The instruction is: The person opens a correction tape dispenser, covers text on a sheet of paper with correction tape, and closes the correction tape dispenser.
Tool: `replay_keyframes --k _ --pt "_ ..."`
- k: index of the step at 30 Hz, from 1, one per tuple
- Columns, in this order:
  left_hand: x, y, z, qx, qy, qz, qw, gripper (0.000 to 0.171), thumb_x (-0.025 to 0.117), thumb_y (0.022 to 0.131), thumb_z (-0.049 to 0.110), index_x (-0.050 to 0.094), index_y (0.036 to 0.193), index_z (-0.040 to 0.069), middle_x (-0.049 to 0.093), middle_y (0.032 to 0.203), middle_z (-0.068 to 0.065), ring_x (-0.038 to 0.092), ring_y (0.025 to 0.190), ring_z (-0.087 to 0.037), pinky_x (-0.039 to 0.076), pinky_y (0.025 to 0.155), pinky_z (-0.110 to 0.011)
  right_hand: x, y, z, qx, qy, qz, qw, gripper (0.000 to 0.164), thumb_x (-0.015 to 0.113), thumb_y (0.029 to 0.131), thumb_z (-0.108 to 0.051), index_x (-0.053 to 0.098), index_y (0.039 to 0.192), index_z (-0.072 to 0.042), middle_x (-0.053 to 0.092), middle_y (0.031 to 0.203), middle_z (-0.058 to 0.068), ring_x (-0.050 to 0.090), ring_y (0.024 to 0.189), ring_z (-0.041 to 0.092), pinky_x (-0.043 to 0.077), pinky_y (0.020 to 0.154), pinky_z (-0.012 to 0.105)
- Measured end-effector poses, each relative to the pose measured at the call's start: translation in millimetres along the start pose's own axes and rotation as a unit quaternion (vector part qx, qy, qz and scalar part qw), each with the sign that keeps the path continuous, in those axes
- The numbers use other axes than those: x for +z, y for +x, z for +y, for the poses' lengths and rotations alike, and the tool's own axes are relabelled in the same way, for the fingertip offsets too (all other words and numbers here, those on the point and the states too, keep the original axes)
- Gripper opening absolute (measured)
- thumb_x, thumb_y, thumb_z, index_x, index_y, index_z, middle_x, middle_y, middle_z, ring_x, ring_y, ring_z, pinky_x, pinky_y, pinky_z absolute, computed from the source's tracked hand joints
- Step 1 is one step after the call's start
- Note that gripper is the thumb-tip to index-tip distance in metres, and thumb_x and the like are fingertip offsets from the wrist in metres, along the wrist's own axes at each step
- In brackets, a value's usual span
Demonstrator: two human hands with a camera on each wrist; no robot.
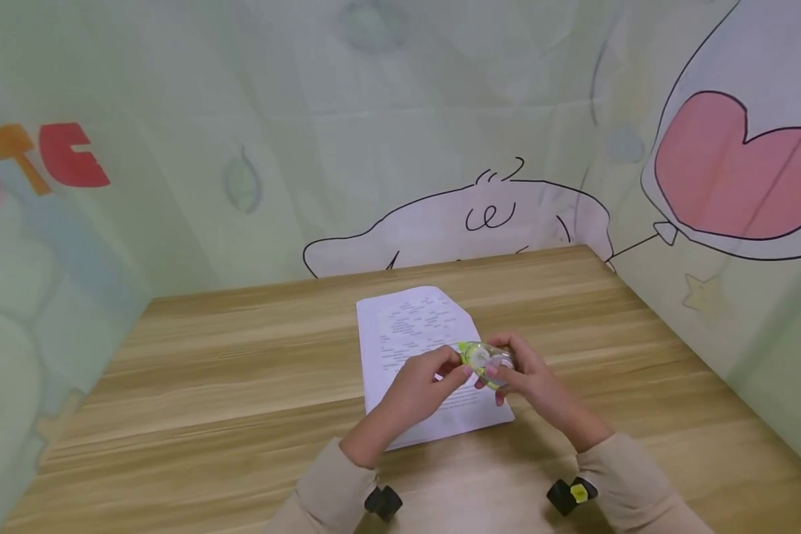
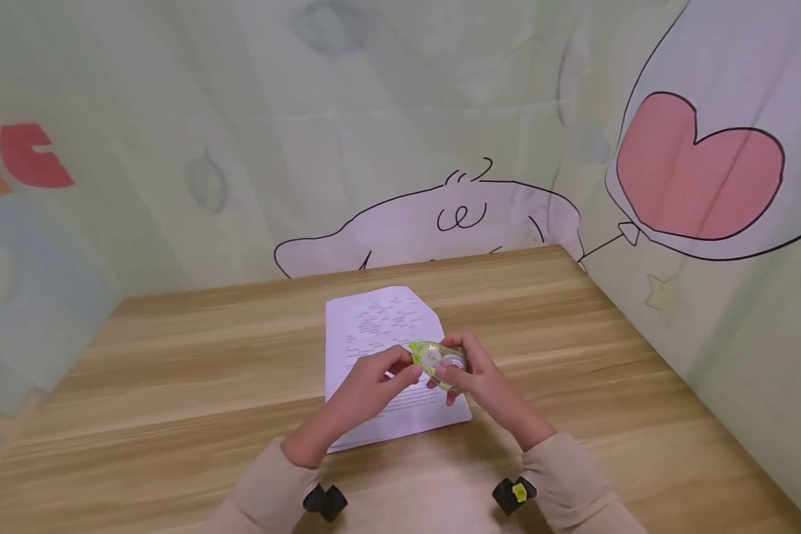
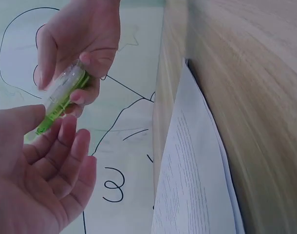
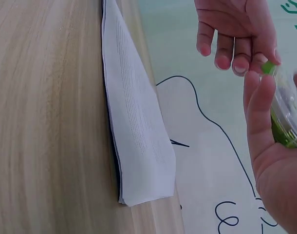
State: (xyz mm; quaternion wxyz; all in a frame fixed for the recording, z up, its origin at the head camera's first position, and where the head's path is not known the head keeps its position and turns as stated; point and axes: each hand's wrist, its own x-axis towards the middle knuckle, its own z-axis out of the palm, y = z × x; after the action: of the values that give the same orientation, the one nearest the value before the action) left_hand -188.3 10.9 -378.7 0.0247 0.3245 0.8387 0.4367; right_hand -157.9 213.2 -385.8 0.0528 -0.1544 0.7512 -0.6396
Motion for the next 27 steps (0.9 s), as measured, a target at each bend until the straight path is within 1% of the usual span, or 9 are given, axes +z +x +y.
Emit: replay_keyframes --k 4,7,10,12,15,18,20,24,27 --pt "-1.8 -1.3 -3.6 0.010 0.020 -0.003 0.9998 0.018 0.052 0.093 0.028 0.060 0.088 0.013 0.064 0.083 0.002 0.059 0.081 -0.011 0.044 0.066 -0.020 1.9 -0.9 2.8 -0.020 -0.046 -0.012 0.999 0.062 0.063 0.083 -0.003 0.019 0.127 -0.002 0.034 0.122 0.025 0.057 0.078 0.024 0.051 0.058 0.030" --pt "-2.0 -2.3 -6.1 0.013 0.036 0.001 0.9993 0.018 0.052 0.093 0.028 0.057 0.083 0.014 0.060 0.077 0.004 0.055 0.076 -0.009 0.042 0.064 -0.020 3.4 -0.7 3.6 -0.014 -0.106 -0.012 0.994 0.066 0.069 0.079 -0.005 0.021 0.126 -0.007 0.035 0.121 0.026 0.052 0.084 0.024 0.050 0.064 0.028" --pt "-1.8 -2.6 -8.5 0.009 0.054 0.005 0.9985 0.020 0.052 0.093 0.028 0.054 0.078 0.015 0.055 0.072 0.006 0.050 0.070 -0.008 0.040 0.059 -0.019 6.4 -0.1 5.8 -0.017 -0.181 -0.001 0.983 0.065 0.072 0.077 -0.010 0.026 0.123 -0.011 0.042 0.118 0.022 0.050 0.090 0.020 0.048 0.069 0.024" --pt "-2.3 -2.8 -9.4 0.006 0.068 0.004 0.9977 0.021 0.052 0.093 0.028 0.053 0.076 0.015 0.052 0.069 0.007 0.047 0.067 -0.007 0.038 0.057 -0.019 8.8 0.1 7.9 -0.040 -0.231 0.011 0.972 0.064 0.073 0.076 -0.011 0.028 0.122 -0.010 0.045 0.115 0.020 0.051 0.088 0.018 0.047 0.069 0.023" --pt "-5.1 -3.5 -8.9 0.005 0.090 0.005 0.9959 0.020 0.053 0.092 0.028 0.055 0.076 0.015 0.054 0.069 0.006 0.048 0.066 -0.008 0.038 0.057 -0.019 12.1 -0.3 11.6 -0.093 -0.298 0.042 0.949 0.059 0.071 0.075 -0.012 0.034 0.120 -0.006 0.048 0.112 0.015 0.050 0.086 0.013 0.045 0.070 0.021" --pt "-8.7 -4.6 -7.6 0.012 0.122 0.015 0.9924 0.017 0.054 0.089 0.026 0.060 0.077 0.016 0.060 0.070 0.007 0.051 0.066 -0.006 0.040 0.057 -0.018 13.6 -1.2 12.9 -0.133 -0.342 0.076 0.927 0.056 0.068 0.073 -0.011 0.039 0.121 -0.004 0.048 0.112 0.012 0.049 0.087 0.013 0.045 0.070 0.022" --pt "-10.7 -5.2 -6.9 0.019 0.145 0.028 0.9889 0.015 0.054 0.087 0.024 0.063 0.077 0.017 0.062 0.070 0.008 0.051 0.063 -0.006 0.039 0.054 -0.018 13.7 -2.1 13.3 -0.146 -0.360 0.096 0.916 0.055 0.066 0.072 -0.011 0.042 0.122 -0.004 0.051 0.113 0.011 0.050 0.089 0.014 0.045 0.071 0.023" --pt "-13.2 -6.5 -8.2 0.039 0.197 0.052 0.9783 0.016 0.055 0.088 0.026 0.067 0.080 0.020 0.064 0.072 0.010 0.053 0.061 -0.007 0.039 0.052 -0.019 13.0 -4.5 13.8 -0.145 -0.373 0.117 0.909 0.053 0.066 0.071 -0.011 0.047 0.120 -0.005 0.055 0.111 0.008 0.052 0.090 0.013 0.046 0.074 0.026" --pt "-15.1 -8.5 -10.1 0.053 0.228 0.065 0.9700 0.017 0.056 0.089 0.030 0.069 0.085 0.021 0.067 0.078 0.010 0.061 0.070 -0.010 0.046 0.059 -0.024 12.4 -6.1 13.6 -0.130 -0.374 0.107 0.912 0.051 0.065 0.073 -0.012 0.047 0.120 -0.005 0.056 0.112 0.007 0.052 0.090 0.012 0.046 0.075 0.026"
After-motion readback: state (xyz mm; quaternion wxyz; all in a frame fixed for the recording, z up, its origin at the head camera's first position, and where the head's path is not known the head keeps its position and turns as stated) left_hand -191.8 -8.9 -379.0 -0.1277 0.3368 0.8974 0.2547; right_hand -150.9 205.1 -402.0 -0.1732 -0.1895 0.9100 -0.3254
